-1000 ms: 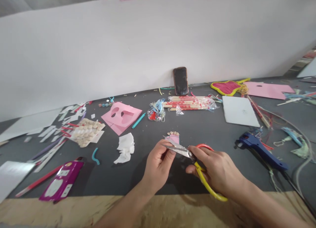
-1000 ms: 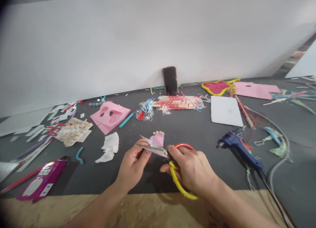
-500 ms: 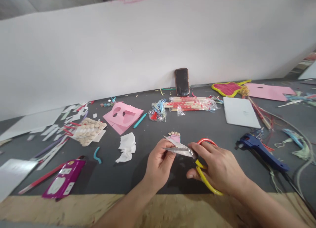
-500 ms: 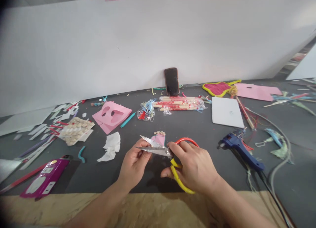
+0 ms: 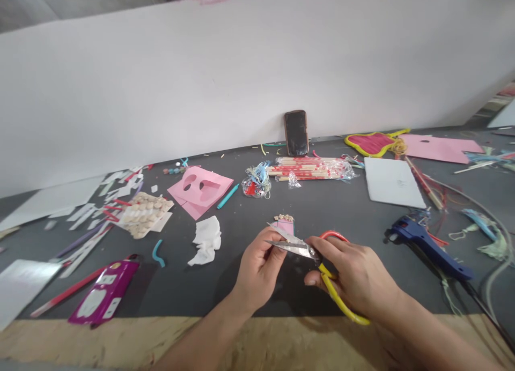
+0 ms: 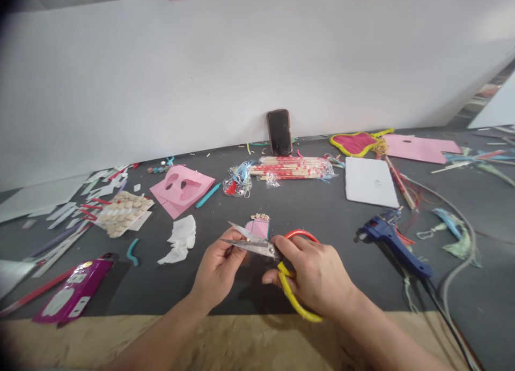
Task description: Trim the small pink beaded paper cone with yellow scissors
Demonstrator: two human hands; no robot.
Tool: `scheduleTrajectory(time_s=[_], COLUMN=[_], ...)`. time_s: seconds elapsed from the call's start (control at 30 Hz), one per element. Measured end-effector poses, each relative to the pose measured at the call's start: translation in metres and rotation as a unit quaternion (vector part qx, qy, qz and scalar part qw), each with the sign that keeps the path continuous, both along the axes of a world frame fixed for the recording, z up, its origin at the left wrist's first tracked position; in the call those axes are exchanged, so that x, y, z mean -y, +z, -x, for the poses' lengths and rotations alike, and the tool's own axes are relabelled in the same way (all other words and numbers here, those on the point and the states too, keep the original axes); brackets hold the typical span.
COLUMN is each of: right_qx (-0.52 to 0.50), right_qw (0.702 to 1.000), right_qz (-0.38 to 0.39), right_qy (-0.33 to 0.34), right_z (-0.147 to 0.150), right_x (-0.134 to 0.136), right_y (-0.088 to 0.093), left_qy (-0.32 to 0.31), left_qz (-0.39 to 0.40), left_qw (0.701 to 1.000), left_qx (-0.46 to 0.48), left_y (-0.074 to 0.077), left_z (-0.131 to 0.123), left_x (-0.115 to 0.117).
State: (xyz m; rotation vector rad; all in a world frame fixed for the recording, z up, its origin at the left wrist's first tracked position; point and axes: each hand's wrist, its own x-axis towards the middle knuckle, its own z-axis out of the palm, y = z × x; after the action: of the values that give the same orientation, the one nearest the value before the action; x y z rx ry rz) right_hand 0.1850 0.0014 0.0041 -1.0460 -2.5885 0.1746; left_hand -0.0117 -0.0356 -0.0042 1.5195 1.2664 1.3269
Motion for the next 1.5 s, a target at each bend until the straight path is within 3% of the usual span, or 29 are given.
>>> scheduleTrajectory(time_s=[0.6,0.93,1.5], right_qx=[0.019,0.02,0.029], right_qw=[0.999,0.999,1.0], right_qz=[-0.026,-0.017,0.0], right_qy=[-0.024,-0.019,-0.011], right_z=[0.0007,0.002,-0.0001], right_x=[0.0003,0.0006,0.0049], right_y=[-0.0018,0.0056,0.0026], left_qy=[0.015,0.031,0.012], left_qz=[0.018,-0.056,-0.007], left_qw=[0.997,0.998,1.0], left_qx=[0.067,-0.015,0.016], left_y=[-0.004,-0.0017,0.0007], left_z=[-0.0063,-0.003,-0.0053], left_x=[0.0009,0.0001,-0.0002])
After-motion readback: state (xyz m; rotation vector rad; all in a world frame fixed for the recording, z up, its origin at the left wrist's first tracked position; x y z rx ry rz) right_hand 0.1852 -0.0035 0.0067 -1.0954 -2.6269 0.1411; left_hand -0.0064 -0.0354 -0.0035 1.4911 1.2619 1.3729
